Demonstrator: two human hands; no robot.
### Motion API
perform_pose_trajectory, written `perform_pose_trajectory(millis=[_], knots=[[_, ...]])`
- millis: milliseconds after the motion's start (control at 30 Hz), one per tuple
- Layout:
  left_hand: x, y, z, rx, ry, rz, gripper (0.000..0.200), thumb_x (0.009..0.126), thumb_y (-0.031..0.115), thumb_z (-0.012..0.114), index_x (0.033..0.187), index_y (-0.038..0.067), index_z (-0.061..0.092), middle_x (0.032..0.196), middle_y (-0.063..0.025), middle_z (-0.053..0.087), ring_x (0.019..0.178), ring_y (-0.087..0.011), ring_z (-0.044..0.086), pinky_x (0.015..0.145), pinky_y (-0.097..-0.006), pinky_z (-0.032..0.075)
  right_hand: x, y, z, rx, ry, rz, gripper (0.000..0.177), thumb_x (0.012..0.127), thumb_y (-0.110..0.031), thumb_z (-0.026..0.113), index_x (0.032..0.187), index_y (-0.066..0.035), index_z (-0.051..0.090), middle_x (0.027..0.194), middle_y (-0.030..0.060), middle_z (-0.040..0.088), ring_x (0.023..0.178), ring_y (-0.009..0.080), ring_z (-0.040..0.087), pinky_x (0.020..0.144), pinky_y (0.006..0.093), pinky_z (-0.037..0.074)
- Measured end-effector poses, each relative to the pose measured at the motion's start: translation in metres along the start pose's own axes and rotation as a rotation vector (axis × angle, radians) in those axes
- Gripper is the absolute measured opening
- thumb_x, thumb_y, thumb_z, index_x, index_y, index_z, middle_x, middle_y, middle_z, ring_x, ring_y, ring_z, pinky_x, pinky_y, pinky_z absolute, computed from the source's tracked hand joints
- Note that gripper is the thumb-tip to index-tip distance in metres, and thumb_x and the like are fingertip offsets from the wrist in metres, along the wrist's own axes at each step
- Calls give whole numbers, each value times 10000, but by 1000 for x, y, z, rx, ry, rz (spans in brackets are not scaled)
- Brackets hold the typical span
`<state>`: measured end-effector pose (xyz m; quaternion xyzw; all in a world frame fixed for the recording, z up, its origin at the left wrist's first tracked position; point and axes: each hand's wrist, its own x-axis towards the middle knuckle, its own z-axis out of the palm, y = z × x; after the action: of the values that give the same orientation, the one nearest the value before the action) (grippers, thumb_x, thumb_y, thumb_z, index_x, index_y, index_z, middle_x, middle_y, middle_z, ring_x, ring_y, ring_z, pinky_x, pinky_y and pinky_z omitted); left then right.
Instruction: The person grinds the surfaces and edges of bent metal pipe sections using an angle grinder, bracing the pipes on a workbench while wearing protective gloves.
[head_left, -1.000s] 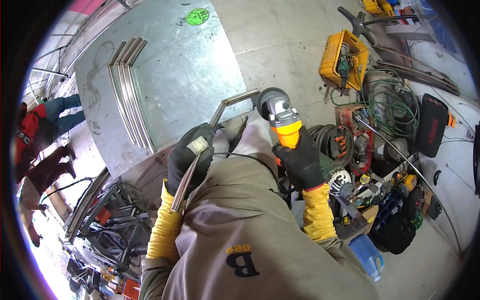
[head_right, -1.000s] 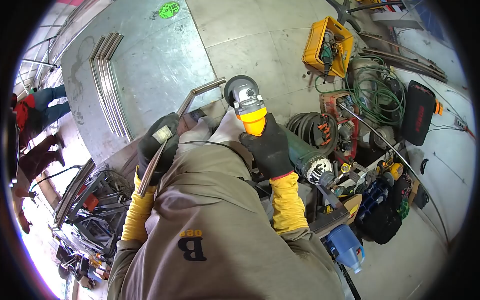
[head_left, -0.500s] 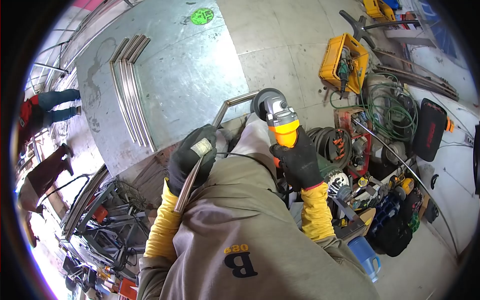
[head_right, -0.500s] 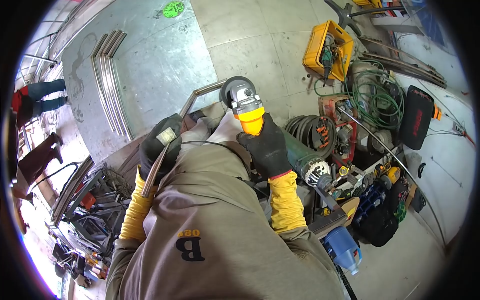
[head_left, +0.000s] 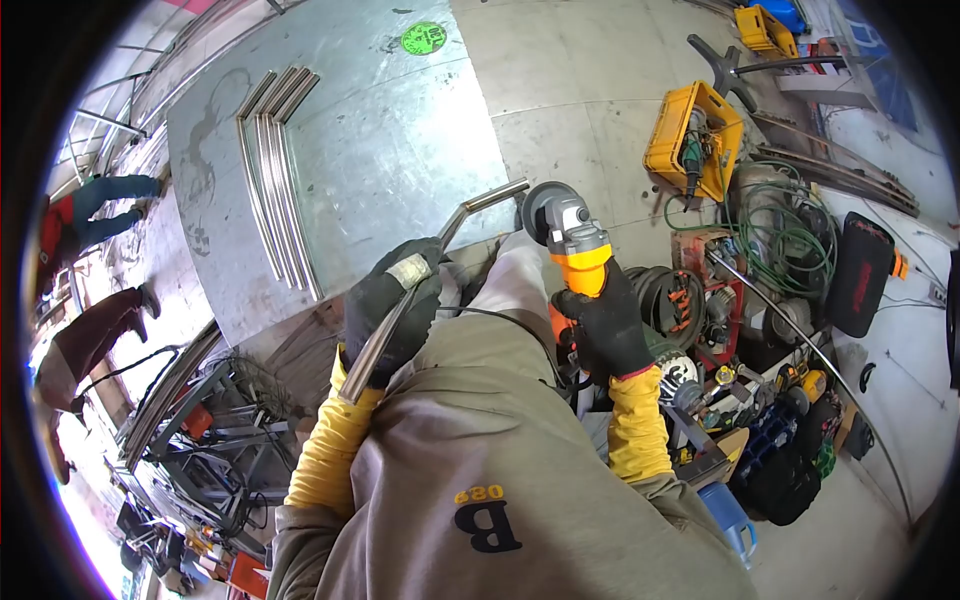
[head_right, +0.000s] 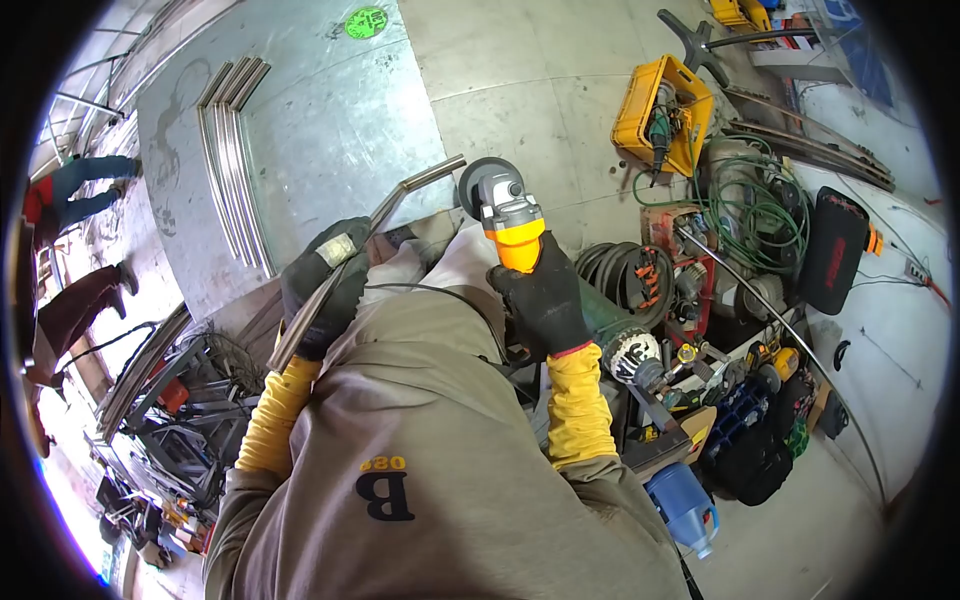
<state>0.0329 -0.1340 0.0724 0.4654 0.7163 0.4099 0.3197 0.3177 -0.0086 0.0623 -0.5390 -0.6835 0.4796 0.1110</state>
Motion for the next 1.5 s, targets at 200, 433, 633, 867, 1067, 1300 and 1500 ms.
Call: perform_pose_trajectory(millis=[200, 433, 633, 867, 1067, 1300, 1500], knots=[[-3, -4, 4, -5, 1, 182, 264, 1003, 33, 688, 1253, -19, 755, 1126, -177, 818, 958, -308, 807, 826, -378, 641, 9, -7, -6, 26, -50, 6, 442, 863, -195, 823, 1230, -5, 666, 1023, 179, 745, 903, 344, 729, 843, 438, 576], [-1, 12, 4, -41, 19, 81, 246, 1018, 55, 698, 1250, 4, 762, 1080, -173, 819, 910, -308, 804, 812, -378, 640, 15, -6, -3, 81, -65, 5, 463, 862, -189, 825, 1260, -8, 670, 1031, 160, 750, 922, 319, 729, 858, 422, 574], [8, 11, 5, -68, 96, -133, 240, 997, 53, 751, 1223, -13, 797, 1032, -189, 820, 873, -256, 799, 769, -364, 637, 20, 3, 1, 187, -97, 98, 488, 841, -160, 834, 1274, -4, 676, 1023, 115, 748, 909, 259, 713, 855, 402, 568], [18, 5, -3, -346, 88, -366, 305, 1047, 79, 675, 1301, -44, 791, 1093, -70, 828, 905, -90, 708, 804, -256, 593, 17, 6, 1, 257, -134, 121, 462, 836, -143, 819, 1252, 0, 679, 1004, 103, 735, 888, 224, 689, 842, 385, 559], [11, 4, 3, -195, 107, -292, 290, 1029, 72, 701, 1282, -32, 799, 1035, -80, 828, 900, -110, 717, 811, -287, 599, 16, 12, 2, 250, -102, 66, 380, 859, -119, 828, 1192, -7, 683, 970, 55, 721, 841, 169, 691, 786, 355, 569], [-8, 3, 11, 8, 56, -66, 269, 1008, 75, 717, 1258, -4, 777, 1126, -198, 814, 946, -307, 807, 822, -380, 649, 20, -3, -2, 125, -104, 5, 387, 853, -135, 830, 1189, -11, 683, 962, 56, 717, 832, 176, 688, 784, 354, 569], [-1, 13, 10, 9, 71, -90, 261, 1011, 53, 705, 1255, -13, 773, 1084, -188, 819, 929, -299, 804, 815, -373, 645, 23, 6, 2, 209, -119, 60, 465, 839, -145, 837, 1251, -6, 676, 993, 120, 740, 880, 259, 701, 838, 400, 568]])
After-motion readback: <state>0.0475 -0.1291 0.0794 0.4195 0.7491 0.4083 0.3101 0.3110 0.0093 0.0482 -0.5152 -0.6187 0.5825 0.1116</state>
